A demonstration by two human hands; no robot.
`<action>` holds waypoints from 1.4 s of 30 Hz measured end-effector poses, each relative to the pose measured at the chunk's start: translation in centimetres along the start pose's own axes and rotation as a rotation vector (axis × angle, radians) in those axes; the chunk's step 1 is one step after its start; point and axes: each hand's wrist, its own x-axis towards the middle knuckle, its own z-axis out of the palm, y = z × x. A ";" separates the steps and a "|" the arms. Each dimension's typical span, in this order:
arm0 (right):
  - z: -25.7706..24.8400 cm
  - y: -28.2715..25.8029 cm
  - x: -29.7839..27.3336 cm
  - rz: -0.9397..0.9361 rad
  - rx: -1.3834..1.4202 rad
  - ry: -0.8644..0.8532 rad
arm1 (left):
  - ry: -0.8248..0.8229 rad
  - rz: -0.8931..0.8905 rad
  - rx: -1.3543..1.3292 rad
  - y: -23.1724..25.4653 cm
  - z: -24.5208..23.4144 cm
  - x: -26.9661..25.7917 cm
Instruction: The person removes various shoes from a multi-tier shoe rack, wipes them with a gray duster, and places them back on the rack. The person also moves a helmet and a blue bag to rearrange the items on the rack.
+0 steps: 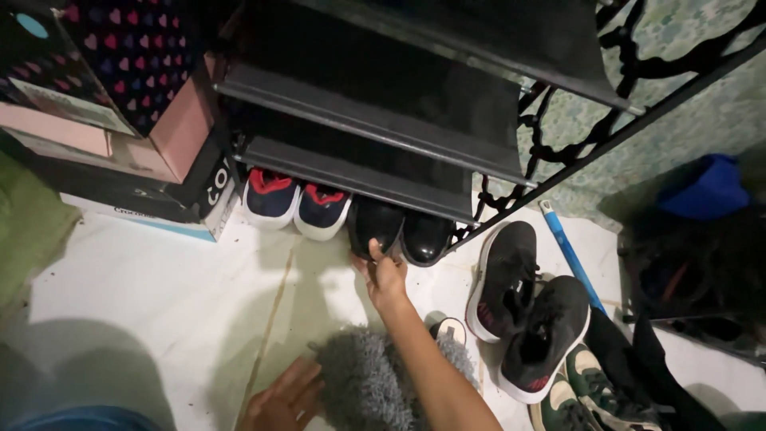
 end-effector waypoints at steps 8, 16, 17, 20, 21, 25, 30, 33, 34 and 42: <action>-0.9 -0.4 -0.5 -0.172 -0.181 0.049 | 0.032 0.013 -0.121 -1.0 -3.4 0.9; -2.7 1.1 -1.0 -0.117 -0.232 0.158 | -0.053 0.015 -0.153 -0.3 -2.8 -0.1; -2.9 0.9 -1.5 -0.127 -0.309 0.175 | -0.084 0.037 -0.115 -0.3 -3.2 0.1; -4.3 0.9 -2.4 -0.191 -0.474 0.155 | -0.016 0.024 -0.065 -0.3 -4.4 1.0; -5.1 1.1 -2.7 -0.236 -0.564 0.114 | 0.092 -0.008 -0.055 -0.3 -4.9 1.1; -5.0 1.5 -0.6 -0.327 -0.539 0.040 | 0.007 -0.138 -0.002 -1.1 -6.0 2.7; -6.5 4.5 3.7 -0.250 -0.170 0.077 | -0.313 0.011 0.169 -2.4 -9.5 5.0; -2.8 1.8 -0.7 -0.299 -0.422 0.168 | -0.292 0.090 0.587 -2.3 -10.0 4.6; -3.8 1.7 -1.4 -0.299 -0.418 0.182 | -0.295 0.075 0.587 -2.1 -9.7 3.6; -10.5 -11.8 -19.6 -1.132 -1.580 0.595 | 0.145 -0.108 0.444 0.5 -8.7 4.6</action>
